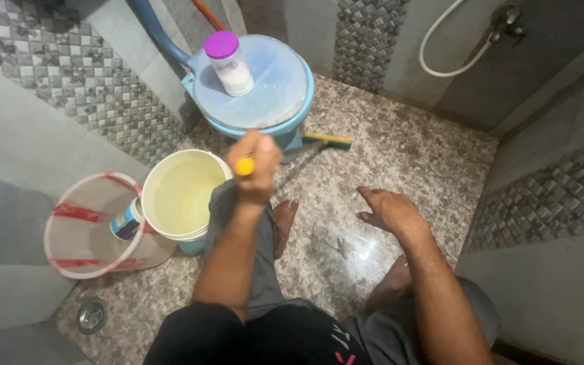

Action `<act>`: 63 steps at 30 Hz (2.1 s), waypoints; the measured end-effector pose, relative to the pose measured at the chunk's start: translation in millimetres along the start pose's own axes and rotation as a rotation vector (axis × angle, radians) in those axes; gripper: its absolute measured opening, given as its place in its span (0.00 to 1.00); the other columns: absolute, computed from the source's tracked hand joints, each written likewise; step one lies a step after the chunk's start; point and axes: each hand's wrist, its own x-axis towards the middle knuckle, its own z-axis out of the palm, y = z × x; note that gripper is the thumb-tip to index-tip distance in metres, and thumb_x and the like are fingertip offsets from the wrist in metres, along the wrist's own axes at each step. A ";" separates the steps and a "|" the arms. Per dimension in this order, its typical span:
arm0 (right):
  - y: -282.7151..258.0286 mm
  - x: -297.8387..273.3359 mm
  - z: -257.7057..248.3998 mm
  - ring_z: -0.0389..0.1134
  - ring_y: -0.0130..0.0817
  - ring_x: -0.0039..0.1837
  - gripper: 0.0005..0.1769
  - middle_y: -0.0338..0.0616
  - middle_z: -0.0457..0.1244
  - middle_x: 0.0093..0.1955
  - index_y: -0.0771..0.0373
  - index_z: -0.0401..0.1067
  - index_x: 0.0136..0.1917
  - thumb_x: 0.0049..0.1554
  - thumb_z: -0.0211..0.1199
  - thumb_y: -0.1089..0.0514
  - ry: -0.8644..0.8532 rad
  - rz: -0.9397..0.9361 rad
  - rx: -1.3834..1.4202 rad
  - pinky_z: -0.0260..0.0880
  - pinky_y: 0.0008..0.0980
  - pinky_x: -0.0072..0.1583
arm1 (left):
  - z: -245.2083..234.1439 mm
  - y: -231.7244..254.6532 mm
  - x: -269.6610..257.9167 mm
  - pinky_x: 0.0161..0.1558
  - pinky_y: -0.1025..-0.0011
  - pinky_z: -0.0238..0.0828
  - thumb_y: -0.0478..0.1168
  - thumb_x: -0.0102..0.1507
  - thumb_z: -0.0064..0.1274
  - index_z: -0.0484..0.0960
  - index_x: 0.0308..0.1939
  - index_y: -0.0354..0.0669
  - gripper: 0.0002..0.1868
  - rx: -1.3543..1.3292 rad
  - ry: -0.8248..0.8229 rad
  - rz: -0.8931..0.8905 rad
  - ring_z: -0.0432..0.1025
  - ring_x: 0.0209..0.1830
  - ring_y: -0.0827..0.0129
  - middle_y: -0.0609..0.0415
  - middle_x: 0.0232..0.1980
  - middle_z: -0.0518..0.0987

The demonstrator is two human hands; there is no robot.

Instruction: The person assembles a squeegee by inserting the handle into the head and then uses the tool to scrub the bathroom floor near a toilet.

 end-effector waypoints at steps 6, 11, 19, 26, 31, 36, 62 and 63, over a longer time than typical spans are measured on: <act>0.3 4.7 2.9 0.69 0.49 0.63 0.39 0.51 0.68 0.60 0.52 0.60 0.74 0.54 0.66 0.42 0.000 -0.006 0.015 0.71 0.47 0.60 | 58.6 -118.0 -25.0 0.29 0.65 0.58 0.37 0.68 0.47 0.72 0.30 0.36 0.12 0.097 -0.059 0.120 0.63 0.24 0.67 0.52 0.25 0.67; 1.5 3.7 0.1 0.69 0.49 0.62 0.39 0.52 0.67 0.61 0.50 0.60 0.74 0.54 0.66 0.41 -0.012 -0.006 0.014 0.70 0.46 0.60 | 84.8 -128.5 -41.0 0.29 0.64 0.59 0.37 0.65 0.55 0.68 0.26 0.38 0.15 0.147 -0.111 0.184 0.64 0.23 0.60 0.49 0.24 0.68; 8.6 6.5 5.5 0.70 0.51 0.61 0.38 0.53 0.68 0.60 0.52 0.61 0.73 0.54 0.66 0.41 0.054 -0.060 0.009 0.71 0.47 0.59 | 90.2 -158.3 -24.3 0.38 0.59 0.65 0.36 0.63 0.56 0.72 0.30 0.39 0.10 0.267 -0.132 0.265 0.70 0.33 0.50 0.48 0.31 0.74; 6.9 -1.5 2.4 0.69 0.51 0.61 0.39 0.53 0.68 0.60 0.52 0.60 0.74 0.54 0.66 0.42 0.015 -0.011 0.022 0.71 0.47 0.60 | 105.8 -170.0 -57.3 0.40 0.58 0.64 0.42 0.62 0.60 0.73 0.28 0.44 0.13 0.530 -0.271 0.188 0.73 0.35 0.55 0.53 0.31 0.75; 2.6 -4.0 -2.4 0.69 0.50 0.63 0.38 0.52 0.68 0.60 0.52 0.61 0.74 0.54 0.67 0.42 0.008 -0.016 0.022 0.70 0.47 0.60 | 97.3 -182.6 -44.5 0.42 0.59 0.63 0.42 0.62 0.58 0.75 0.32 0.44 0.10 0.554 -0.155 0.191 0.74 0.41 0.57 0.54 0.38 0.78; 7.0 -2.3 2.6 0.69 0.50 0.62 0.40 0.54 0.68 0.59 0.53 0.60 0.75 0.54 0.67 0.42 0.011 -0.028 0.032 0.70 0.47 0.61 | 94.0 -169.1 -61.1 0.43 0.56 0.60 0.46 0.60 0.59 0.76 0.30 0.44 0.13 0.628 -0.266 0.144 0.75 0.42 0.57 0.53 0.36 0.78; -25.8 -16.2 -20.6 0.68 0.33 0.43 0.12 0.49 0.64 0.42 0.67 0.66 0.53 0.68 0.58 0.54 1.226 -0.644 1.323 0.76 0.40 0.53 | 84.5 -13.4 6.7 0.70 0.58 0.75 0.64 0.63 0.59 0.69 0.64 0.46 0.36 0.217 -0.204 0.682 0.66 0.72 0.49 0.45 0.68 0.65; -26.2 -11.6 -26.2 0.68 0.33 0.43 0.12 0.49 0.64 0.42 0.67 0.66 0.53 0.68 0.58 0.54 1.225 -0.645 1.321 0.76 0.40 0.53 | 69.7 -30.2 23.0 0.69 0.57 0.75 0.57 0.67 0.56 0.68 0.64 0.42 0.30 0.261 -0.125 0.660 0.67 0.72 0.48 0.44 0.70 0.66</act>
